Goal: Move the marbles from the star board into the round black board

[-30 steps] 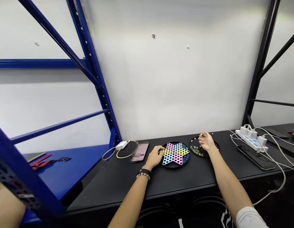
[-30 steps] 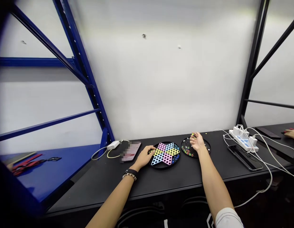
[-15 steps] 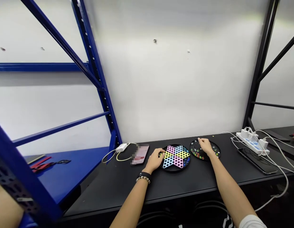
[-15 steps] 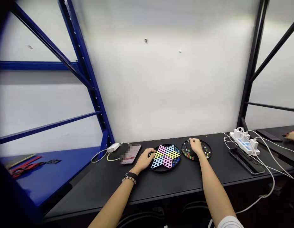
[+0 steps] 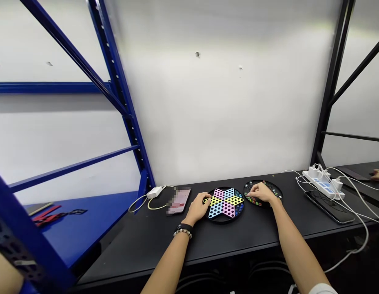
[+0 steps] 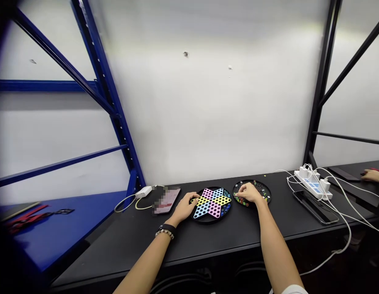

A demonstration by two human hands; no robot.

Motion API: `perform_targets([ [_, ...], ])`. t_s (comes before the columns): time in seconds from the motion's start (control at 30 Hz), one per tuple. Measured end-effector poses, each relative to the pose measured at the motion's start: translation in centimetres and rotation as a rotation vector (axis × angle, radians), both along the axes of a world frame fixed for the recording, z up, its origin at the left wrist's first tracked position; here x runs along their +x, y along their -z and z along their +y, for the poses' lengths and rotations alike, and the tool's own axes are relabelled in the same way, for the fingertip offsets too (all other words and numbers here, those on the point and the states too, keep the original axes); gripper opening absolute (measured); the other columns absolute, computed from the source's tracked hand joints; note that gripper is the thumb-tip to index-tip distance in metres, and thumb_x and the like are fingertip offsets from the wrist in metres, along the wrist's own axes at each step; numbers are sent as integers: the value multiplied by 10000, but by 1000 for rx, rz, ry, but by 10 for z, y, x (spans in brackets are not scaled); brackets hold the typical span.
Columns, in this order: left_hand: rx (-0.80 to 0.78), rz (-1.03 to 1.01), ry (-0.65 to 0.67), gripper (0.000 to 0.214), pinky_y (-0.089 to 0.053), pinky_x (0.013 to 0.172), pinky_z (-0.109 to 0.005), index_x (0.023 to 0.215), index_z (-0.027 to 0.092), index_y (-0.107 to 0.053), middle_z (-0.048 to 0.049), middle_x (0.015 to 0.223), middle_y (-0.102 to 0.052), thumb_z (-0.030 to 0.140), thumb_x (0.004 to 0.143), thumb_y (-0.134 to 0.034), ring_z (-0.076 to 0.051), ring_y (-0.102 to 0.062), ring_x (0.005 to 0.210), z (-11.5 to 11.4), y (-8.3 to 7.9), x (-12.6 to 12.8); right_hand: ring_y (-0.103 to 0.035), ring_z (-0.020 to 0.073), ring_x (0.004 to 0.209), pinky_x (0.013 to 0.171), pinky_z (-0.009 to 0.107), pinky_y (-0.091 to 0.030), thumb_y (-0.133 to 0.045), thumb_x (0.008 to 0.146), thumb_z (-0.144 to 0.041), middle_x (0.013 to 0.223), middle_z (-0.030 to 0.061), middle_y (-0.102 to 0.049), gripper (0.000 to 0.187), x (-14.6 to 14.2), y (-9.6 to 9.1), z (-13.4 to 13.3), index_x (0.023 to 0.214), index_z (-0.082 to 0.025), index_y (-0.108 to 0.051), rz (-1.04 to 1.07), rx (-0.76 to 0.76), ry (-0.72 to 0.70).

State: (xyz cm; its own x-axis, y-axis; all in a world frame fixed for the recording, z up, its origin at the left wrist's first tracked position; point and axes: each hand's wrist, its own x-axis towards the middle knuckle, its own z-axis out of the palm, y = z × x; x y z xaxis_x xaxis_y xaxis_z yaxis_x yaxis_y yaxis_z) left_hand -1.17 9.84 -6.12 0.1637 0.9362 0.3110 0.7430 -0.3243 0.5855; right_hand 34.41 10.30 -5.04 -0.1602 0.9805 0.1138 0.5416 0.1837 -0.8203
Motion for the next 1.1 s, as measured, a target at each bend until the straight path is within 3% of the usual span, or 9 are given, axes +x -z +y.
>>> perform_targets([
  [0.27,11,3,2,256,-430,1066,-375,1031,279,-650,-19,1262,-624,386,864,-488,-226,-593,1178,3,3,-1,-561,137,555,543,237,-404,-767,613,-317,569,15,-660,161,1,-1,-5,632,-158,-745,-74,-89,-131],
  [0.5,14,5,-4,259,-430,1068,-371,1029,279,-653,-16,1264,-627,393,863,-490,-229,-592,1187,3,4,-2,-496,122,525,502,229,-348,-715,693,-439,530,-10,-566,291,3,0,-5,604,-166,-672,-96,-32,-9],
  [0.6,15,11,-1,264,-433,1064,-368,1035,277,-652,-19,1271,-625,392,864,-487,-227,-590,1186,4,5,-2,-514,131,548,532,235,-350,-576,812,-505,541,1,-571,403,7,-2,-6,613,-167,-670,-102,45,118],
  [0.7,15,9,2,266,-438,1058,-368,1031,274,-653,-19,1271,-625,392,861,-485,-226,-593,1178,4,5,-2,-519,135,557,528,238,-327,-560,825,-521,533,-1,-558,426,15,-4,-12,604,-173,-669,-179,57,222],
  [0.93,0,8,2,271,-432,1063,-362,1047,272,-651,-21,1280,-623,373,858,-486,-226,-585,1186,5,5,-2,-557,127,559,517,224,-323,-746,686,-462,571,-10,-607,279,17,-5,-37,665,-193,-674,-318,-49,123],
  [1.03,8,7,-1,272,-442,1051,-360,1046,273,-657,-21,1271,-630,373,857,-489,-228,-593,1179,4,4,-2,-501,116,521,506,228,-316,-727,707,-460,500,-23,-529,309,12,-8,-39,610,-184,-628,-200,9,88],
  [1.1,19,4,2,269,-439,1054,-360,1041,274,-660,-19,1262,-635,369,856,-488,-226,-602,1167,3,3,-2,-412,92,470,472,223,-293,-701,724,-516,481,-47,-453,362,14,-14,-37,628,-183,-593,105,74,129],
])
